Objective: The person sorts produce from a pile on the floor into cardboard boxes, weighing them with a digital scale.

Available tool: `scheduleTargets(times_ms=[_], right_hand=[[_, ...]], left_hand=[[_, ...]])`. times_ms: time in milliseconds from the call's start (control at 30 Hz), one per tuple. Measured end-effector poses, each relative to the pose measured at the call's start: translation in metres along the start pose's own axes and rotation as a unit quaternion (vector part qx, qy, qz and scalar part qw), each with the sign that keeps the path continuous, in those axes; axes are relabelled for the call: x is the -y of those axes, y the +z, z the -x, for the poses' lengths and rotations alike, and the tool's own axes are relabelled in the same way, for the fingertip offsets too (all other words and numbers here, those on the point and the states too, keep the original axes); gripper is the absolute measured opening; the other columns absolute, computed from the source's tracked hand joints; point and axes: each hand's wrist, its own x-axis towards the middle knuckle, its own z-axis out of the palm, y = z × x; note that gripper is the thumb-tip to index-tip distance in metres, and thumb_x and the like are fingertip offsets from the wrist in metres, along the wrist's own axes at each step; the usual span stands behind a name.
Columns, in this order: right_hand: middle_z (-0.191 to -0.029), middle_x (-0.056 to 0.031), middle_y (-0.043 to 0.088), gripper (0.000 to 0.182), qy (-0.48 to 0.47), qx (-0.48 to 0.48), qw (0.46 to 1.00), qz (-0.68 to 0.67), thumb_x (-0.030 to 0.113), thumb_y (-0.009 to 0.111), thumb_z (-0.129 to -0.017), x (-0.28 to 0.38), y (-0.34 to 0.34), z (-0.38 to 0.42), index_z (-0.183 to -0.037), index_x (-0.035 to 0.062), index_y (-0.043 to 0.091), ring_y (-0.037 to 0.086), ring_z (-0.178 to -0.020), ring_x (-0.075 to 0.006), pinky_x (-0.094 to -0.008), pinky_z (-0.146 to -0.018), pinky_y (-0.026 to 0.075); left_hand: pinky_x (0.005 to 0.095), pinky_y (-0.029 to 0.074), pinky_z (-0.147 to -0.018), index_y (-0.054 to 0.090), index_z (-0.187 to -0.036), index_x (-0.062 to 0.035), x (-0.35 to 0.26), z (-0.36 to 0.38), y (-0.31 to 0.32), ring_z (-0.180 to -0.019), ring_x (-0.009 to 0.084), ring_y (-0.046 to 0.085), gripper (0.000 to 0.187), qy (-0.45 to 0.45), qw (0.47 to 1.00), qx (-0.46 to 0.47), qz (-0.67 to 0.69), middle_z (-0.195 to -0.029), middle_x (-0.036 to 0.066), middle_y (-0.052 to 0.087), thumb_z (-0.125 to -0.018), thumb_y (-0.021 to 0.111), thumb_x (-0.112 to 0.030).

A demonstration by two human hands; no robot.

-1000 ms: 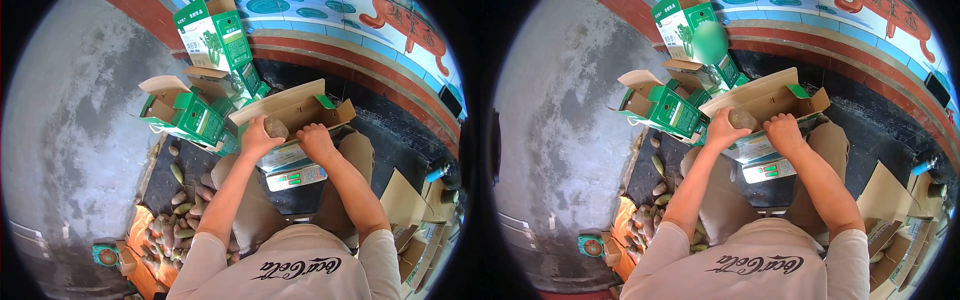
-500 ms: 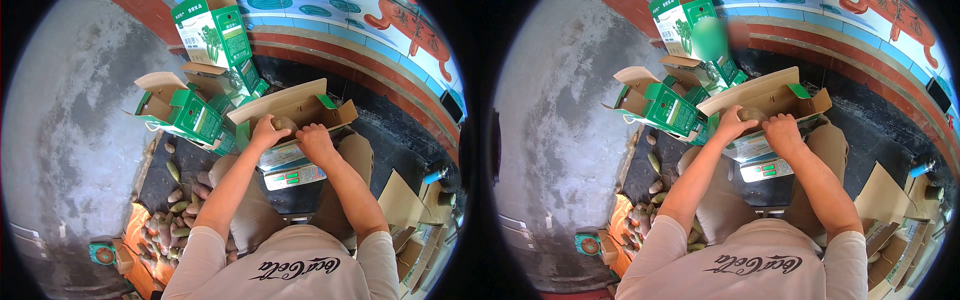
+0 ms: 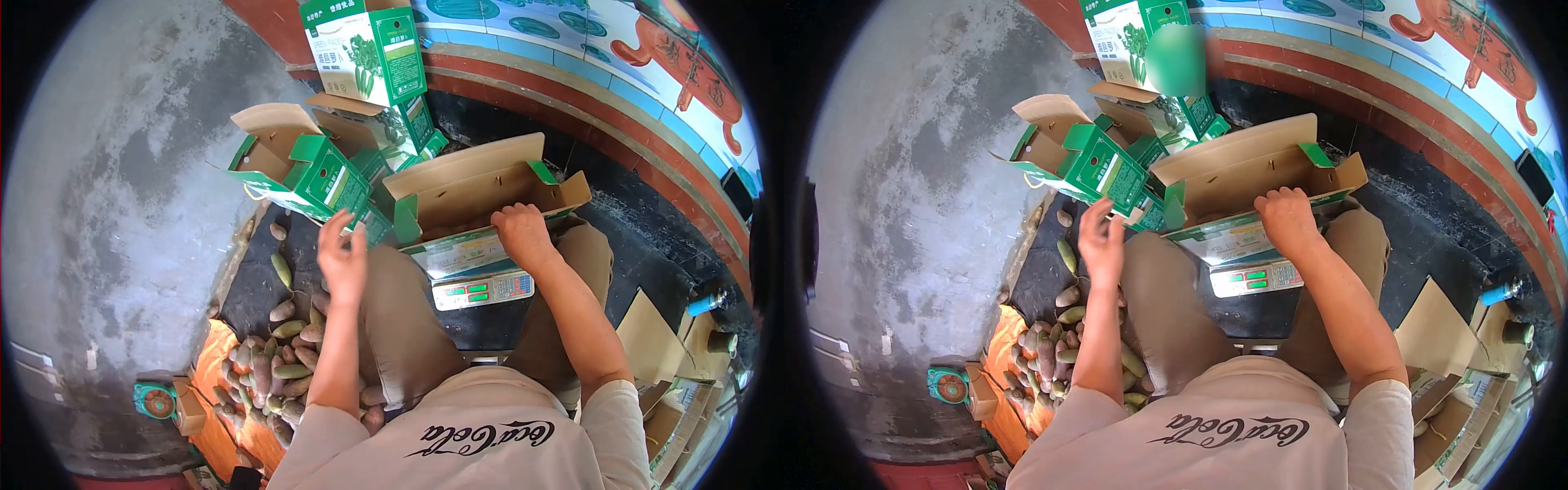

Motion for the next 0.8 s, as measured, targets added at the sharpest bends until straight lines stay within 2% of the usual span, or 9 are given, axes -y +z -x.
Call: scheduleTargets(times_ms=[67, 133, 200, 267, 333, 433, 533, 667, 800], right_hand=[[-0.073, -0.0033, 0.06, 0.002, 0.0, -0.013, 1.0, -0.002, 0.011, 0.062, -0.075, 0.0, 0.002, 0.0, -0.074, 0.0128, 0.061, 0.06, -0.076, -0.0218, -0.0369, -0.07, 0.044], [-0.073, -0.0034, 0.06, 0.002, 0.0, -0.022, 1.0, -0.004, 0.011, 0.061, -0.075, -0.001, 0.004, 0.0, -0.074, 0.0125, 0.061, 0.06, -0.075, -0.0221, -0.037, -0.069, 0.044], [-0.072, -0.0036, 0.06, 0.003, 0.0, -0.026, 1.0, -0.005, 0.011, 0.061, -0.075, 0.0, 0.004, 0.0, -0.073, 0.0123, 0.06, 0.06, -0.074, -0.0223, -0.037, -0.068, 0.044], [-0.072, -0.0037, 0.06, 0.003, -0.002, -0.03, 1.0, -0.002, 0.011, 0.061, -0.075, 0.0, 0.003, 0.0, -0.073, 0.0121, 0.06, 0.06, -0.074, -0.0224, -0.037, -0.068, 0.044], [-0.072, -0.0039, 0.06, 0.004, -0.003, -0.036, 0.999, -0.002, 0.011, 0.062, -0.075, 0.001, 0.003, 0.0, -0.073, 0.0119, 0.06, 0.06, -0.074, -0.0226, -0.0371, -0.068, 0.044], [-0.073, -0.0042, 0.06, 0.005, -0.006, -0.048, 0.999, -0.01, 0.011, 0.064, -0.073, 0.0, 0.005, -0.001, -0.073, 0.0115, 0.06, 0.059, -0.074, -0.0232, -0.0373, -0.067, 0.044], [-0.073, -0.0046, 0.06, 0.008, -0.011, -0.056, 0.998, -0.012, 0.011, 0.068, -0.071, 0.001, 0.005, -0.002, -0.073, 0.0112, 0.06, 0.059, -0.074, -0.0239, -0.0377, -0.068, 0.044], [-0.075, -0.0051, 0.061, 0.013, -0.009, -0.051, 0.999, -0.006, 0.013, 0.071, -0.069, 0.003, 0.002, -0.003, -0.076, 0.011, 0.06, 0.059, -0.076, -0.0246, -0.0387, -0.069, 0.044], [-0.076, -0.0054, 0.061, 0.017, -0.007, -0.051, 0.999, 0.001, 0.014, 0.073, -0.069, 0.004, 0.004, -0.004, -0.078, 0.0108, 0.059, 0.059, -0.077, -0.0249, -0.0391, -0.069, 0.044]], left_hand=[[0.0356, 0.05, -0.083, 0.063, -0.103, -0.0003, 0.033, 0.023, -0.031, -0.099, 0.0278, 0.061, 0.023, -0.068, 0.997, -0.03, -0.038, -0.113, 0.016, 0.061, -0.08, 0.065, -0.003], [0.037, 0.05, -0.081, 0.063, -0.096, -0.0002, 0.103, 0.061, -0.06, -0.091, 0.032, 0.061, 0.019, 0.037, 0.983, -0.027, -0.176, -0.1, 0.016, 0.063, -0.078, 0.065, -0.002], [0.0396, 0.049, -0.078, 0.062, -0.09, -0.0014, 0.142, 0.119, -0.08, -0.085, 0.0354, 0.059, 0.015, -0.021, 0.966, 0.048, -0.252, -0.091, 0.016, 0.062, -0.075, 0.065, -0.001], [0.0434, 0.049, -0.077, 0.061, -0.086, -0.0042, 0.204, 0.197, -0.094, -0.085, 0.0357, 0.06, 0.013, -0.055, 0.95, 0.118, -0.285, -0.091, 0.016, 0.062, -0.076, 0.067, -0.009], [0.0447, 0.05, -0.081, 0.065, -0.092, -0.0093, 0.228, 0.268, -0.104, -0.093, 0.0359, 0.061, 0.018, -0.26, 0.855, 0.261, -0.364, -0.099, 0.016, 0.062, -0.078, 0.067, -0.021], [0.0452, 0.05, -0.087, 0.067, -0.104, -0.0117, 0.248, 0.351, -0.12, -0.102, 0.0347, 0.061, 0.035, -0.373, 0.737, 0.429, -0.365, -0.108, 0.018, 0.064, -0.076, 0.069, -0.033], [0.0456, 0.049, -0.09, 0.064, -0.114, -0.0143, 0.223, 0.411, -0.132, -0.106, 0.0348, 0.06, 0.045, -0.501, 0.755, 0.332, -0.262, -0.114, 0.018, 0.063, -0.076, 0.069, -0.038], [0.0459, 0.048, -0.091, 0.063, -0.116, -0.0145, 0.216, 0.448, -0.132, -0.108, 0.0344, 0.059, 0.046, -0.51, 0.695, 0.404, -0.308, -0.116, 0.017, 0.061, -0.076, 0.068, -0.036], [0.0462, 0.048, -0.092, 0.061, -0.117, -0.0147, 0.216, 0.458, -0.126, -0.11, 0.034, 0.057, 0.046, -0.499, 0.674, 0.438, -0.323, -0.118, 0.016, 0.059, -0.076, 0.068, -0.034]])
